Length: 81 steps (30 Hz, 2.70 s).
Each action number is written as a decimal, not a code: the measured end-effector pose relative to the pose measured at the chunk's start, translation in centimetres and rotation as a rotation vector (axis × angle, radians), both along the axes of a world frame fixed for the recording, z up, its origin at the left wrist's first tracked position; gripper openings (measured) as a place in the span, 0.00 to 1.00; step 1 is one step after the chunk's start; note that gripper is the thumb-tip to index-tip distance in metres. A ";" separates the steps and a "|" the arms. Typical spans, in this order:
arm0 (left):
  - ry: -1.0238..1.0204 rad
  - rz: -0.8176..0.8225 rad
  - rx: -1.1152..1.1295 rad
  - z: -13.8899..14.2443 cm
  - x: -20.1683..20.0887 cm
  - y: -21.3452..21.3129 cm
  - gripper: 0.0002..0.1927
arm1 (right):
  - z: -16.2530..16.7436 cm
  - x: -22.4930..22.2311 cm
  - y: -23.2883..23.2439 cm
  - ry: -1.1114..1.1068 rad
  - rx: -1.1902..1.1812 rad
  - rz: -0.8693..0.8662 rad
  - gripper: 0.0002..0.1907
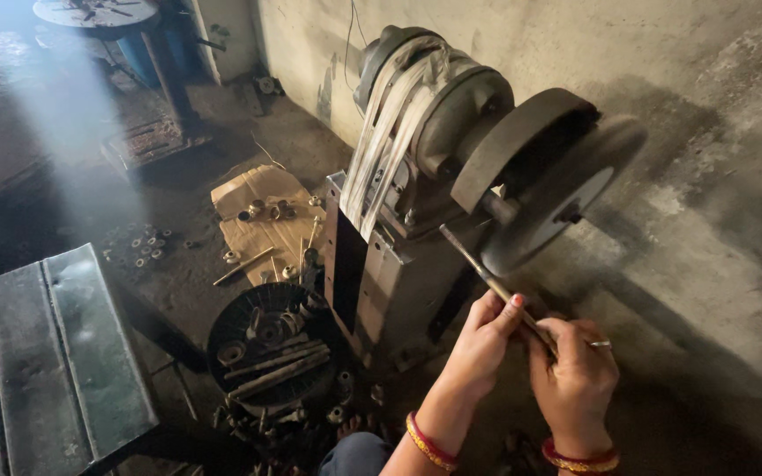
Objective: The person holds a threaded metal rod against a rotating grinding wheel to smooth its surface. They repeatedly adjust the rod's position and angle while grinding, then briefly inspect it before continuing the process.
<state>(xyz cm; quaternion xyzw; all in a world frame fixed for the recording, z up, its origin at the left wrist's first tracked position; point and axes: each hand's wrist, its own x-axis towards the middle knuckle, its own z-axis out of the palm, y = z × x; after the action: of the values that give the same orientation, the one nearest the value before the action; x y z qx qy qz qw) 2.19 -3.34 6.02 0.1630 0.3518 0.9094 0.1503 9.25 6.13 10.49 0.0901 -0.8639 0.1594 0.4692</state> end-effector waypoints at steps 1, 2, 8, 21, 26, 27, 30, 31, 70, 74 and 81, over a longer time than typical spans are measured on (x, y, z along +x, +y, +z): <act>0.010 -0.003 0.006 0.0 0.2 0.0 0.10 | -0.1 0.2 0.1 -0.011 -0.017 -0.005 0.10; 0.022 -0.005 0.012 -0.1 0.3 0.0 0.10 | -0.1 0.4 0.2 -0.012 -0.010 -0.015 0.10; -0.012 -0.026 -0.004 -0.3 1.1 0.3 0.09 | 0.4 1.6 0.5 -0.078 -0.051 -0.063 0.10; -0.044 0.146 -0.021 -1.4 0.1 2.2 0.10 | 0.4 1.2 -0.2 -0.003 0.100 -0.091 0.09; -0.001 0.187 0.017 -1.4 -0.2 2.1 0.10 | -0.6 0.8 -0.5 0.020 0.083 -0.137 0.10; 0.005 0.176 0.035 -1.3 -0.1 2.1 0.10 | -0.7 0.8 -0.5 0.012 0.084 -0.152 0.10; -0.035 0.155 -0.007 -1.1 -0.1 2.1 0.11 | -0.9 0.9 -0.4 -0.019 0.106 -0.219 0.10; -0.052 0.143 -0.002 -1.1 0.0 2.0 0.10 | -0.9 0.9 -0.4 -0.031 0.115 -0.243 0.10; -0.080 0.180 -0.043 -0.4 0.6 1.1 0.11 | 0.7 1.4 -1.4 -0.176 -0.118 0.067 0.10; -0.056 0.179 -0.058 -0.6 0.4 1.1 0.11 | 0.9 1.4 -1.6 -0.253 -0.283 0.072 0.10; -0.068 0.136 -0.055 -0.5 0.4 1.4 0.11 | 0.3 1.1 -0.6 -0.420 -0.633 0.078 0.13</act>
<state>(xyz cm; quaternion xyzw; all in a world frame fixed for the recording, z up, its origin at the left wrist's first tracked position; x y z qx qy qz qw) 2.62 -1.93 5.53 0.1037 0.3814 0.9126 0.1043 10.36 5.53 10.82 -0.0610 -0.8451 0.4512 0.2801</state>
